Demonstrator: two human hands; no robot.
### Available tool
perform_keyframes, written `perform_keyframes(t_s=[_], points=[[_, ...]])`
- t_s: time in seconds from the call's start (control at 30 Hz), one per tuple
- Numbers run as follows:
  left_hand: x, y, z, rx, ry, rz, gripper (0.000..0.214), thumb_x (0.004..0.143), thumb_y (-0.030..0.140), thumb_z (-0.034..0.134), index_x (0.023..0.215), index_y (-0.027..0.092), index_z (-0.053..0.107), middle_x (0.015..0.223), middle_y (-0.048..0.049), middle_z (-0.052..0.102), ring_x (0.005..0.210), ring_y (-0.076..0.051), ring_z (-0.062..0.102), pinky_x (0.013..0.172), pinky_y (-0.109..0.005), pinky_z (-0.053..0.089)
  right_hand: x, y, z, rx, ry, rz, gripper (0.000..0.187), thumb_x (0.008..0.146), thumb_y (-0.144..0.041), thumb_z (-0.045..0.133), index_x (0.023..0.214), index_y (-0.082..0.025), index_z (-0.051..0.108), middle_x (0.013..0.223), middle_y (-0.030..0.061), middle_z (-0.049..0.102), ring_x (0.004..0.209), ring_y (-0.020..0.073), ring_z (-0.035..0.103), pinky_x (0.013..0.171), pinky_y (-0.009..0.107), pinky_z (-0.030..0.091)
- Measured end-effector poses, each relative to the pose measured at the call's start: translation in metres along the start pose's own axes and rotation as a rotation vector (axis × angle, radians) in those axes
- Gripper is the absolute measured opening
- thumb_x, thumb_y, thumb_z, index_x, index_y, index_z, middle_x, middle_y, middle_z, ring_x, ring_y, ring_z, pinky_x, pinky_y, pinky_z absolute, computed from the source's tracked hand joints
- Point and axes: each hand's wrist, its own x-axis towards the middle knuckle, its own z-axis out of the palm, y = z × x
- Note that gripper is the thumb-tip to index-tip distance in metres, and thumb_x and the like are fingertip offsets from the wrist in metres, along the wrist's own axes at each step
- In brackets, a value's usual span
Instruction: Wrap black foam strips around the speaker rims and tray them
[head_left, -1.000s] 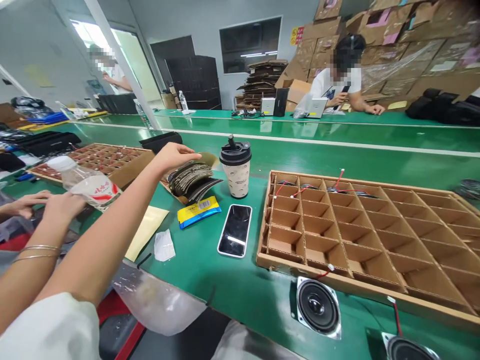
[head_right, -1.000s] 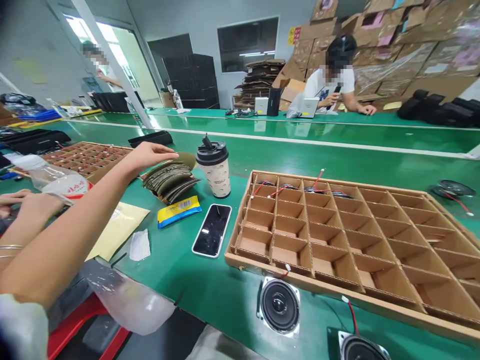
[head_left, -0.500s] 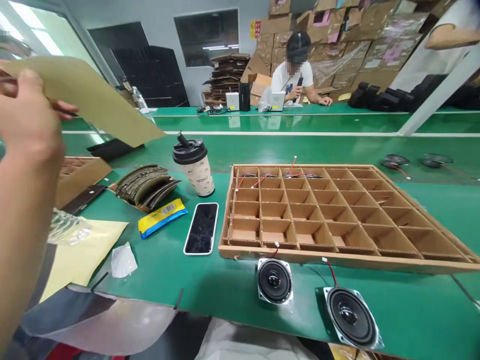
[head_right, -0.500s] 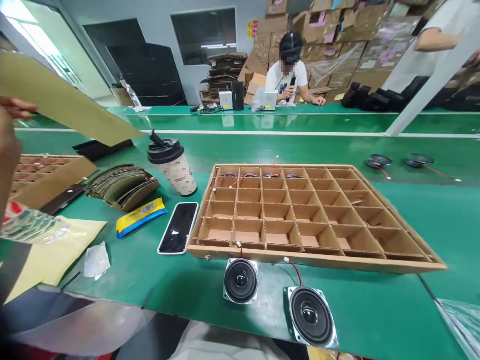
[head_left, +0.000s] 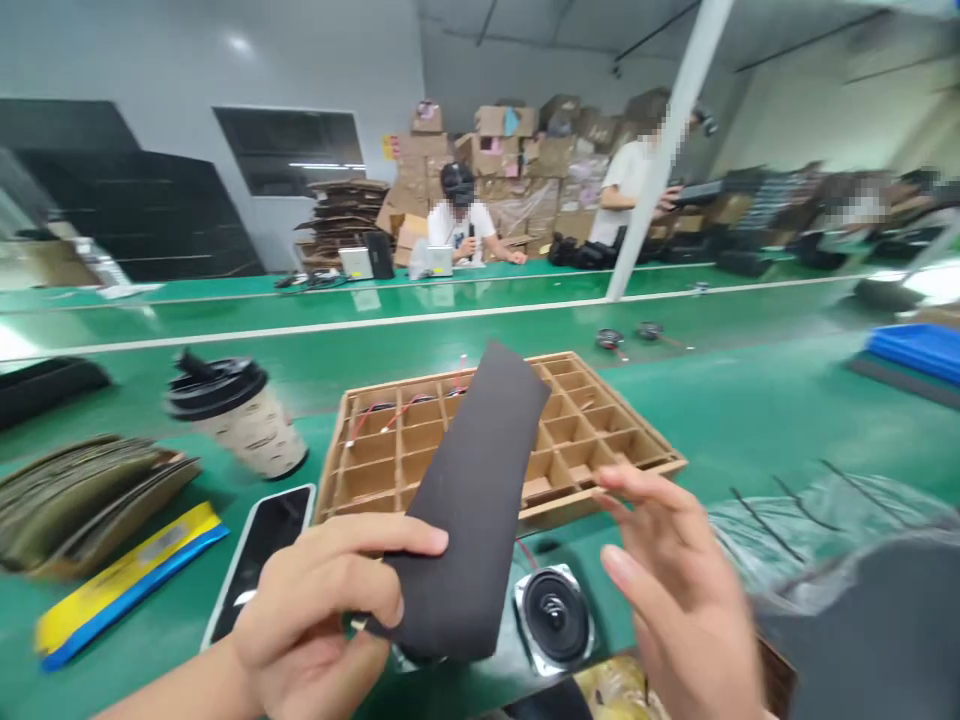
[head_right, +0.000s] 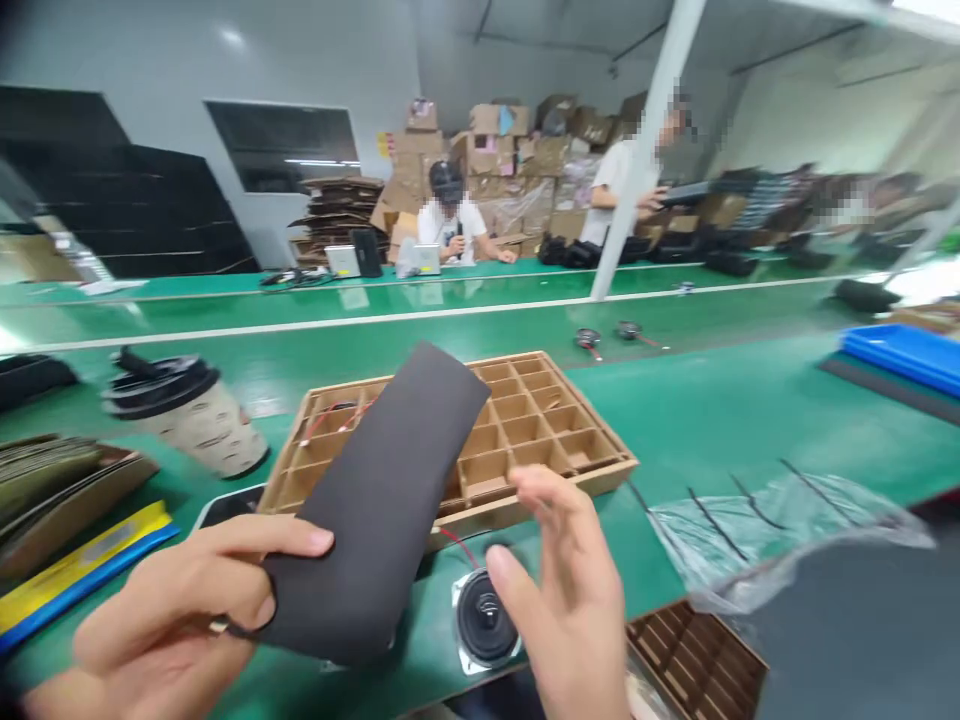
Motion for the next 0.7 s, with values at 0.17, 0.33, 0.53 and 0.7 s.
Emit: perform_keyframes(t_s=[0.17,0.33,0.53,0.7], points=[[0.039,-0.024,0.072,-0.258,-0.101,0.138,0.021,0.074,0.002,0.046,0.083,0.02,0.051,0.1,-0.0048,0.07,0.091,-0.013,0.069,0.073,-0.019,0.054,0.02,0.012,-0.002,0.378,-0.163,0.385,0.086,0.073,-0.067,0.067,0.138,-0.023,0.032,0.123,0.0107,0.054,0.099,0.0158,0.061,0.087,0.027,0.054],[0.08,-0.02,0.144,-0.244,-0.359,0.093,0.02,0.083,0.011,0.045,0.099,0.022,0.052,0.114,-0.0047,0.068,0.1,-0.013,0.068,0.084,-0.022,0.053,0.027,0.017,-0.052,0.178,0.196,0.386,0.084,0.069,-0.082,0.056,0.111,-0.01,0.045,0.072,0.0036,0.056,0.04,0.005,0.041,0.041,0.019,0.039],[0.118,-0.021,0.198,0.438,-0.991,-0.146,0.026,0.083,0.034,0.058,0.09,0.012,0.069,0.088,-0.0179,0.073,0.09,-0.036,0.069,0.074,-0.043,0.054,0.024,0.042,-0.146,-0.219,0.432,0.516,0.048,0.098,-0.041,0.047,0.133,-0.01,0.036,0.078,0.0017,0.055,0.043,0.0001,0.04,0.034,0.008,0.026],[0.126,-0.029,0.2,0.457,-1.007,-0.021,0.028,0.086,0.029,0.053,0.077,0.011,0.073,0.083,-0.0175,0.072,0.087,-0.032,0.068,0.088,-0.044,0.046,0.019,0.056,-0.16,-0.397,0.401,0.555,0.058,0.097,-0.022,0.046,0.147,-0.018,0.018,0.121,0.0132,0.05,0.069,0.0037,0.054,0.047,0.008,0.044]])
